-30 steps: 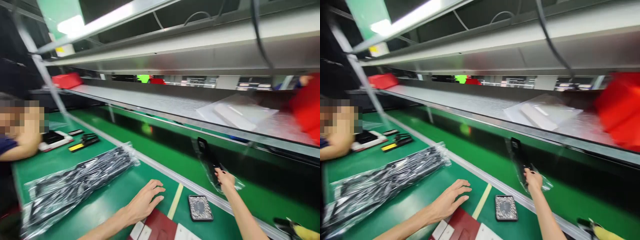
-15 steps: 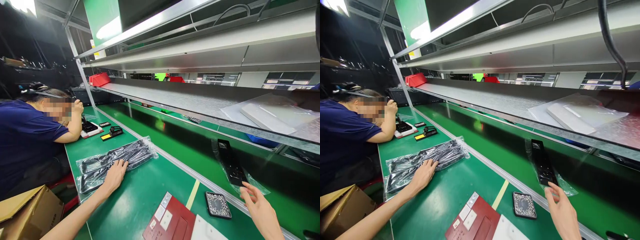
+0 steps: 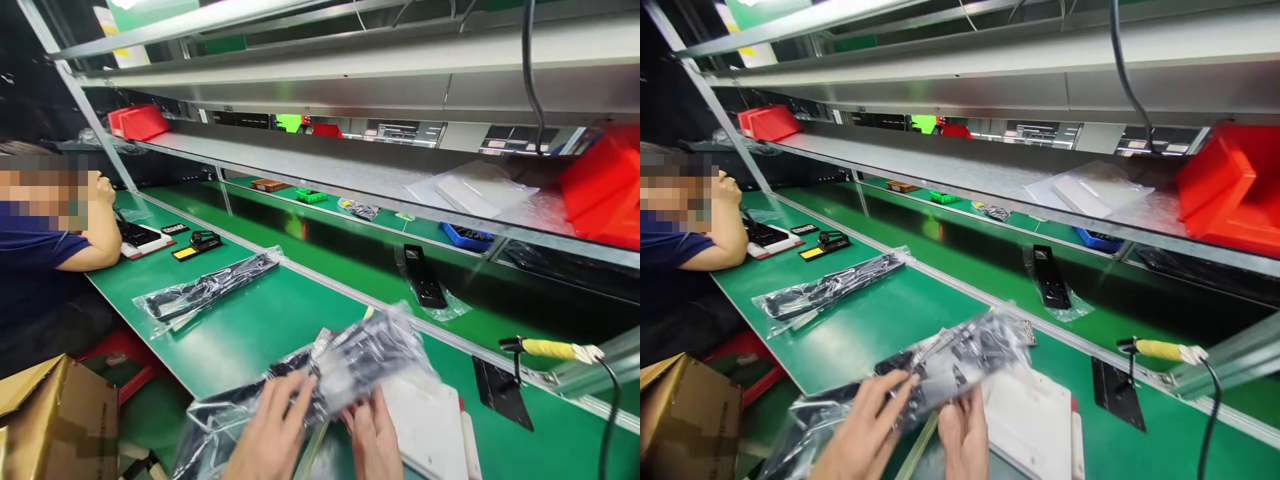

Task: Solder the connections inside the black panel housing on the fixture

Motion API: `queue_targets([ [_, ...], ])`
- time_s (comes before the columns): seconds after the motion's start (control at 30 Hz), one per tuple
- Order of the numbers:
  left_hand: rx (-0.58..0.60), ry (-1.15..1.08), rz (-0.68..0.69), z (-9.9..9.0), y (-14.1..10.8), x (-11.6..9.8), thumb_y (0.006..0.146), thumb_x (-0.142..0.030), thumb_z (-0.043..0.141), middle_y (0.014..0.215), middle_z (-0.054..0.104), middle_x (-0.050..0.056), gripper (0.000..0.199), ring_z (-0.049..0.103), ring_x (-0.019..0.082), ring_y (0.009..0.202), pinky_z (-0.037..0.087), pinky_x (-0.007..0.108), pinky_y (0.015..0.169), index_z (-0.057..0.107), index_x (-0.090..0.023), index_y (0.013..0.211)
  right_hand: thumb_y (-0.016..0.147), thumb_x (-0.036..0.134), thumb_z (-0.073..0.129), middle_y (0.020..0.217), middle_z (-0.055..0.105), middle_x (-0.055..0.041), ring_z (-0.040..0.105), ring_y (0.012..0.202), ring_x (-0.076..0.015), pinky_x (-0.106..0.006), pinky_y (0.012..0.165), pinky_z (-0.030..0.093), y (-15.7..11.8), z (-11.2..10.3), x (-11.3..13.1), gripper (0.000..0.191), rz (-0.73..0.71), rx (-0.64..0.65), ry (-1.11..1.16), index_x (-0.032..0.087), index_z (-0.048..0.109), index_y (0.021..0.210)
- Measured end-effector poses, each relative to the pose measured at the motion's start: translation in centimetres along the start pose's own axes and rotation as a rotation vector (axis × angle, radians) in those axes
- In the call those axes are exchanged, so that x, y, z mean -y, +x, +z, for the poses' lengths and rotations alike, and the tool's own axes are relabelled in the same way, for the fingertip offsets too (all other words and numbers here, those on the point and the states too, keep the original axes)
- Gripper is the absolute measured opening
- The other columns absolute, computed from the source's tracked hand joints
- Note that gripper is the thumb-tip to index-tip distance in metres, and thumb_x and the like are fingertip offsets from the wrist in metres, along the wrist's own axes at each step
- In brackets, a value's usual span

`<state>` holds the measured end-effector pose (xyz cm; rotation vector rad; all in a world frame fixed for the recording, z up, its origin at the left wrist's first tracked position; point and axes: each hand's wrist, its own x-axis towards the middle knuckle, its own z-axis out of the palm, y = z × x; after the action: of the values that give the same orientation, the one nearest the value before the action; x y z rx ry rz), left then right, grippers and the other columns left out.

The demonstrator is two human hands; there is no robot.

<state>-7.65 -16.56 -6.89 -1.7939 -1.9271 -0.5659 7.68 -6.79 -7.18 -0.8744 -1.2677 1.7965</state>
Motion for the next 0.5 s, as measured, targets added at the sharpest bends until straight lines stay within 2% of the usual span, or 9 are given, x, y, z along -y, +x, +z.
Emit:
queue_targets([
  [0.03, -0.021, -0.004, 0.076, -0.5, -0.6, -1.8, 0.09, -0.013, 0.047, 0.134, 0.055, 0.017, 0.058, 0.056, 0.028, 0.118, 0.057, 0.035, 0.093, 0.044, -0.014, 0.148, 0.09, 0.072, 0.047, 0.135, 0.061, -0.0145, 0.061, 0.126, -0.0293, -0.04, 0.1, 0.054, -0.9, 0.1, 0.4, 0.081, 0.02, -0.059, -0.064, 0.021, 0.04, 0.152],
  [0.1, -0.05, -0.011, 0.219, -1.9, -1.2, -4.1, 0.094, -0.022, 0.051, 0.123, 0.062, 0.015, 0.045, 0.061, 0.025, 0.106, 0.058, 0.028, 0.078, 0.054, -0.011, 0.137, 0.093, 0.067, 0.046, 0.129, 0.065, -0.0139, 0.064, 0.12, -0.0303, -0.04, 0.098, 0.055, -2.5, -0.7, 1.3, 0.072, 0.023, -0.148, -0.121, 0.019, 0.048, 0.148],
  [0.17, 0.064, -0.25, 0.269, -3.4, -0.7, -4.7, 0.095, -0.032, 0.058, 0.116, 0.063, 0.012, 0.039, 0.063, 0.02, 0.098, 0.057, 0.025, 0.078, 0.057, -0.014, 0.129, 0.092, 0.064, 0.052, 0.132, 0.063, -0.0152, 0.063, 0.119, -0.03, -0.038, 0.099, 0.054, -3.9, -2.0, 2.1, 0.068, 0.016, -0.235, -0.153, 0.016, 0.055, 0.14],
  [0.2, 0.033, -0.399, 0.191, -3.9, 0.0, -4.5, 0.092, -0.037, 0.063, 0.113, 0.062, 0.011, 0.039, 0.063, 0.019, 0.098, 0.056, 0.026, 0.083, 0.057, -0.016, 0.124, 0.09, 0.063, 0.055, 0.133, 0.062, -0.0152, 0.063, 0.119, -0.0292, -0.037, 0.102, 0.053, -4.4, -2.6, 2.4, 0.066, 0.018, -0.255, -0.152, 0.015, 0.059, 0.135],
  [0.27, -0.062, -0.6, -0.103, -4.1, 2.2, -3.9, 0.09, -0.038, 0.068, 0.12, 0.059, 0.011, 0.043, 0.061, 0.02, 0.108, 0.054, 0.029, 0.093, 0.054, -0.019, 0.126, 0.087, 0.062, 0.061, 0.134, 0.062, -0.0135, 0.061, 0.122, -0.0282, -0.038, 0.109, 0.048, -5.1, -3.4, 2.5, 0.063, 0.035, -0.216, -0.104, 0.016, 0.063, 0.129],
  [0.33, 0.057, -0.946, -0.361, -3.1, 4.4, -3.9, 0.097, -0.048, 0.055, 0.141, 0.051, 0.013, 0.057, 0.057, 0.021, 0.125, 0.051, 0.033, 0.104, 0.04, -0.023, 0.146, 0.085, 0.063, 0.064, 0.134, 0.063, -0.0122, 0.059, 0.125, -0.028, -0.041, 0.115, 0.042, -5.8, -3.9, 1.7, 0.067, 0.047, -0.168, -0.074, 0.016, 0.062, 0.132],
  [0.4, 0.251, -1.373, -0.496, -1.5, 5.8, -4.9, 0.102, -0.058, 0.035, 0.155, 0.04, 0.015, 0.067, 0.047, 0.024, 0.139, 0.044, 0.039, 0.113, 0.028, -0.02, 0.156, 0.086, 0.065, 0.06, 0.136, 0.062, -0.0126, 0.057, 0.129, -0.028, -0.043, 0.117, 0.04, -6.8, -4.4, 0.3, 0.072, 0.043, -0.132, -0.14, 0.015, 0.06, 0.137],
  [0.47, 0.374, -1.56, -0.612, 0.0, 5.4, -6.6, 0.099, -0.065, 0.036, 0.155, 0.041, 0.016, 0.074, 0.043, 0.027, 0.143, 0.035, 0.039, 0.12, 0.042, -0.012, 0.15, 0.092, 0.06, 0.054, 0.133, 0.064, -0.011, 0.06, 0.126, -0.0275, -0.04, 0.111, 0.046, -8.2, -5.2, -1.1, 0.062, 0.01, -0.193, -0.39, 0.018, 0.061, 0.138],
  [0.5, 0.444, -1.573, -0.662, 0.6, 4.6, -7.5, 0.097, -0.068, 0.037, 0.154, 0.044, 0.017, 0.076, 0.043, 0.028, 0.143, 0.034, 0.04, 0.121, 0.049, -0.01, 0.145, 0.093, 0.054, 0.056, 0.124, 0.069, -0.011, 0.065, 0.118, -0.0274, -0.038, 0.103, 0.053, -9.0, -5.7, -1.7, 0.056, -0.097, -0.201, -0.612, 0.02, 0.062, 0.138],
])
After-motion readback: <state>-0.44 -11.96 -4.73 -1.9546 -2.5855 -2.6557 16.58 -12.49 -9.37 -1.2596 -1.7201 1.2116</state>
